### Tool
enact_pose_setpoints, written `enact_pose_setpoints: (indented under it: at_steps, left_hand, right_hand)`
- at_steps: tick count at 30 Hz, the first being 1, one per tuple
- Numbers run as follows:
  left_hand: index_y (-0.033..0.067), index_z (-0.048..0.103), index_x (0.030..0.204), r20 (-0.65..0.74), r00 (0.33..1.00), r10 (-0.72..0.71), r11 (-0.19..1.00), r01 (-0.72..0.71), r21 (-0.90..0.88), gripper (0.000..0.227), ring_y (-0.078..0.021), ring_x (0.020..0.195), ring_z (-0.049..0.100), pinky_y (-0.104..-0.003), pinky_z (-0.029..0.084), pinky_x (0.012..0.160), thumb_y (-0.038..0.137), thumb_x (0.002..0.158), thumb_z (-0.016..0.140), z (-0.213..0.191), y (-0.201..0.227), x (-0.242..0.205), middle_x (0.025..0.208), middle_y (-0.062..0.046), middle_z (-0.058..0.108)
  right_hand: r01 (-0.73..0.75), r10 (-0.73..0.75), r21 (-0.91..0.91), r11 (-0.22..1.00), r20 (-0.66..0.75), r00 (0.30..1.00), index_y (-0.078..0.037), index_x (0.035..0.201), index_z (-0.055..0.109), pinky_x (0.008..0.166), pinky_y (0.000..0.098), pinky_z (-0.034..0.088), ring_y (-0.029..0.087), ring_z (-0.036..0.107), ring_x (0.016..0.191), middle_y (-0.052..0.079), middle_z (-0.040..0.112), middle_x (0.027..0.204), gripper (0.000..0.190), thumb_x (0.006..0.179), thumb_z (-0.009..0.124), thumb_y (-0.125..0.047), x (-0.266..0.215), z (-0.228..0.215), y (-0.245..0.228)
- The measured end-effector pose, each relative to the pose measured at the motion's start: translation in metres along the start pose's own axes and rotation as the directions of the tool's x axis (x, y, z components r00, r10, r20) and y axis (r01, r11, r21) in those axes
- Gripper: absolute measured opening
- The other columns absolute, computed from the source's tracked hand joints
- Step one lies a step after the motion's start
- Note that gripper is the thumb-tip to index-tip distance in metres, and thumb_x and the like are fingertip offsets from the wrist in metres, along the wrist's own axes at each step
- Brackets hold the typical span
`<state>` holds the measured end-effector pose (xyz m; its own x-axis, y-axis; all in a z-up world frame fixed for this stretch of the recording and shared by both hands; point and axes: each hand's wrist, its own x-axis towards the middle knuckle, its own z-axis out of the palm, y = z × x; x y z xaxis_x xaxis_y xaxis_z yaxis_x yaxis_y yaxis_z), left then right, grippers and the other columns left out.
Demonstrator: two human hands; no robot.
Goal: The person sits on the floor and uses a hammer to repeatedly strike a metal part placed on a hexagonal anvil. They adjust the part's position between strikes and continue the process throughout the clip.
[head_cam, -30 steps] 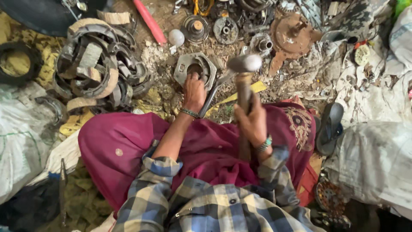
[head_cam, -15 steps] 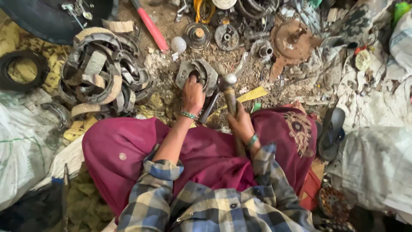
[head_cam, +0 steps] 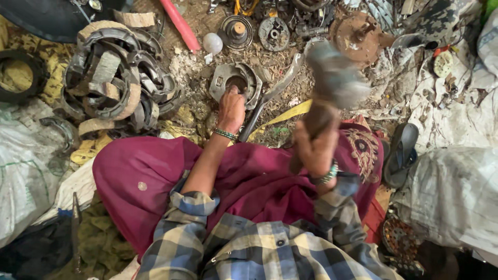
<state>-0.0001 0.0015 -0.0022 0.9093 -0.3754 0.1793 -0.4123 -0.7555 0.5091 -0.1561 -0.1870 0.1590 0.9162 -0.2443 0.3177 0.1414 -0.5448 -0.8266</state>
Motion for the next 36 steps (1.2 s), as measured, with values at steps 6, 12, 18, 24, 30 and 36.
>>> enact_pose_setpoints:
  at_steps: [6, 12, 18, 24, 30, 36]
  left_hand:
    - [-0.0043, 0.07, 0.069, -0.097, 0.995, -0.009, 1.0, 0.01, 0.009, 0.011, -0.0444, 0.085, 0.067, -0.051, 0.055, 0.075, -0.001, 0.077, 0.062, -0.002, -0.007, 0.001, 0.103, -0.032, 0.066]
    - [-0.0044, 0.072, 0.073, -0.044, 0.999, 0.014, 0.999, -0.015, -0.034, 0.009, -0.0452, 0.089, 0.066, -0.051, 0.055, 0.079, -0.002, 0.075, 0.064, 0.004, 0.001, -0.005, 0.101, -0.03, 0.065]
    - [-0.0045, 0.074, 0.078, 0.028, 1.0, -0.003, 1.0, 0.003, -0.022, 0.013, -0.0428, 0.093, 0.066, -0.049, 0.056, 0.082, -0.007, 0.071, 0.062, -0.003, 0.01, -0.002, 0.107, -0.029, 0.065]
    - [-0.0042, 0.074, 0.078, -0.011, 1.0, -0.011, 0.994, 0.01, -0.108, 0.006, -0.042, 0.093, 0.066, -0.05, 0.055, 0.083, -0.002, 0.075, 0.07, -0.008, 0.012, -0.003, 0.11, -0.029, 0.065]
    - [-0.003, 0.074, 0.08, -0.072, 0.995, 0.064, 0.995, -0.069, -0.077, 0.013, -0.0453, 0.091, 0.065, -0.051, 0.054, 0.082, -0.001, 0.069, 0.069, -0.005, 0.01, -0.01, 0.106, -0.031, 0.064]
    - [-0.0011, 0.075, 0.088, -0.04, 0.999, -0.032, 0.999, 0.033, 0.011, 0.013, -0.0412, 0.089, 0.068, -0.048, 0.056, 0.076, -0.004, 0.079, 0.066, 0.016, 0.004, 0.005, 0.109, -0.028, 0.066]
  right_hand:
    - [-0.017, 0.106, -0.284, 0.959, 0.3, 0.948, 0.004, 0.152, 0.037, 0.069, 0.0388, 0.061, 0.032, 0.074, 0.084, 0.027, 0.073, 0.103, 0.066, 0.099, 0.068, -0.02, -0.022, 0.055, 0.083]
    - [-0.398, 0.397, -0.018, 0.917, 0.107, 0.911, 0.002, 0.15, 0.038, 0.057, 0.0311, 0.062, 0.018, 0.071, 0.07, 0.012, 0.072, 0.099, 0.061, 0.099, 0.067, -0.015, -0.001, -0.001, 0.024]
    - [-0.068, 0.083, 0.222, 0.973, -0.056, 0.995, 0.0, 0.147, 0.032, 0.058, 0.0295, 0.06, 0.017, 0.07, 0.07, 0.01, 0.069, 0.092, 0.058, 0.107, 0.07, -0.016, 0.008, -0.017, -0.016]
    - [-0.179, 0.267, -0.301, 0.937, 0.283, 0.921, 0.002, 0.146, 0.041, 0.067, 0.0415, 0.063, 0.031, 0.074, 0.08, 0.024, 0.073, 0.102, 0.061, 0.099, 0.068, -0.026, -0.004, 0.057, 0.037]
    - [-0.227, 0.272, -0.225, 0.948, 0.191, 0.943, 0.002, 0.144, 0.044, 0.067, 0.0422, 0.061, 0.031, 0.076, 0.079, 0.025, 0.075, 0.1, 0.063, 0.095, 0.074, -0.024, -0.007, 0.033, 0.015]
    - [-0.014, 0.015, -0.049, 0.999, 0.022, 1.0, 0.001, 0.149, 0.037, 0.072, 0.0399, 0.062, 0.025, 0.075, 0.081, 0.018, 0.074, 0.095, 0.058, 0.104, 0.069, -0.016, -0.004, -0.005, -0.027]
